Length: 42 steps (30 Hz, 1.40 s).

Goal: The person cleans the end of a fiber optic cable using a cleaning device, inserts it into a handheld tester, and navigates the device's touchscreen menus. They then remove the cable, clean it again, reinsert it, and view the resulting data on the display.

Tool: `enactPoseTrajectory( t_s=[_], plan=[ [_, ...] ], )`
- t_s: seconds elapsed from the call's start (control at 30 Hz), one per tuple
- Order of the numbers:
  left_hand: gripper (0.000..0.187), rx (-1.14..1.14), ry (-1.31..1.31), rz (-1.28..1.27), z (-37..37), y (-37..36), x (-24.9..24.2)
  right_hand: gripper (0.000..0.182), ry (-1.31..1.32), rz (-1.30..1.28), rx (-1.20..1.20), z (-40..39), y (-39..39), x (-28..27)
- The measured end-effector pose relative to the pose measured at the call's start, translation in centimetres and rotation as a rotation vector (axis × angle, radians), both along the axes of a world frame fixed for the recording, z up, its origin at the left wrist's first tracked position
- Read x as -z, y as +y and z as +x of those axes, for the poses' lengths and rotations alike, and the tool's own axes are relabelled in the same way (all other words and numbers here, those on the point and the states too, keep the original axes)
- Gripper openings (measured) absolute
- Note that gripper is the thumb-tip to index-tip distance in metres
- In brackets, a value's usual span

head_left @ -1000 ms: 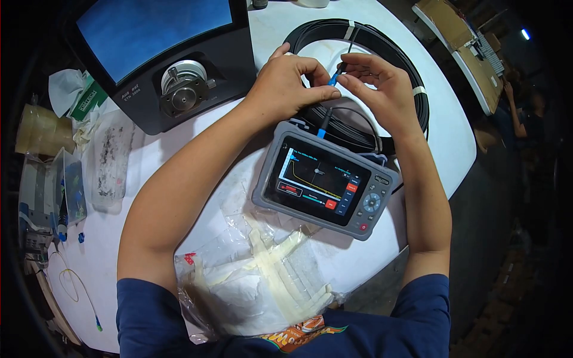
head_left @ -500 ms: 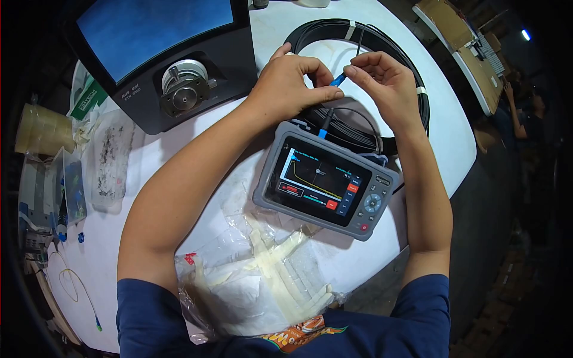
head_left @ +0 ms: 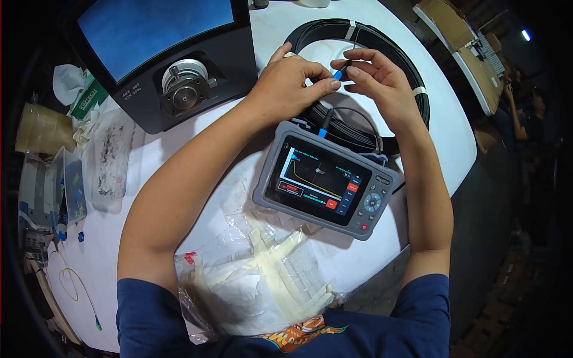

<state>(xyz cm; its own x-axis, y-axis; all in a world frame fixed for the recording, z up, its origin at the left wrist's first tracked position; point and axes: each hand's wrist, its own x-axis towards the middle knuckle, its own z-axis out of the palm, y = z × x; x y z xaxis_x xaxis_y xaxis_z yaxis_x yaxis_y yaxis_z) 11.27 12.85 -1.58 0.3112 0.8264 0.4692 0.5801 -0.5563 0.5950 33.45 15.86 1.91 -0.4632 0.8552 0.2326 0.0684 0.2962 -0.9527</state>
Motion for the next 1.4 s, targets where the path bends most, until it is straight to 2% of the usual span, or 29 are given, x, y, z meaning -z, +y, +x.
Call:
enactPoseTrajectory(
  t_s=[0.1, 0.4, 0.8, 0.97, 1.4],
  plan=[
    [0.033, -0.001, 0.005, 0.014, 0.09, 0.06, 0.09, 0.036, -0.005, -0.076, -0.049, 0.33, -0.1, -0.29],
    [0.034, 0.018, 0.012, -0.014, -0.02, -0.17, -0.14, 0.038, -0.061, 0.013, -0.069, 0.39, 0.13, -0.23],
    [0.038, -0.001, 0.018, -0.015, 0.24, -0.2, -0.41, 0.034, -0.067, 0.027, -0.016, 0.2, 0.41, 0.35],
    [0.039, -0.011, -0.031, -0.002, 0.47, -0.14, -0.24, 0.033, -0.167, 0.065, -0.03, 0.24, 0.31, 0.31],
    [0.033, -0.023, -0.006, 0.017, 0.24, -0.11, -0.13, 0.029, -0.202, 0.107, -0.002, 0.13, 0.03, 0.31]
  ],
)
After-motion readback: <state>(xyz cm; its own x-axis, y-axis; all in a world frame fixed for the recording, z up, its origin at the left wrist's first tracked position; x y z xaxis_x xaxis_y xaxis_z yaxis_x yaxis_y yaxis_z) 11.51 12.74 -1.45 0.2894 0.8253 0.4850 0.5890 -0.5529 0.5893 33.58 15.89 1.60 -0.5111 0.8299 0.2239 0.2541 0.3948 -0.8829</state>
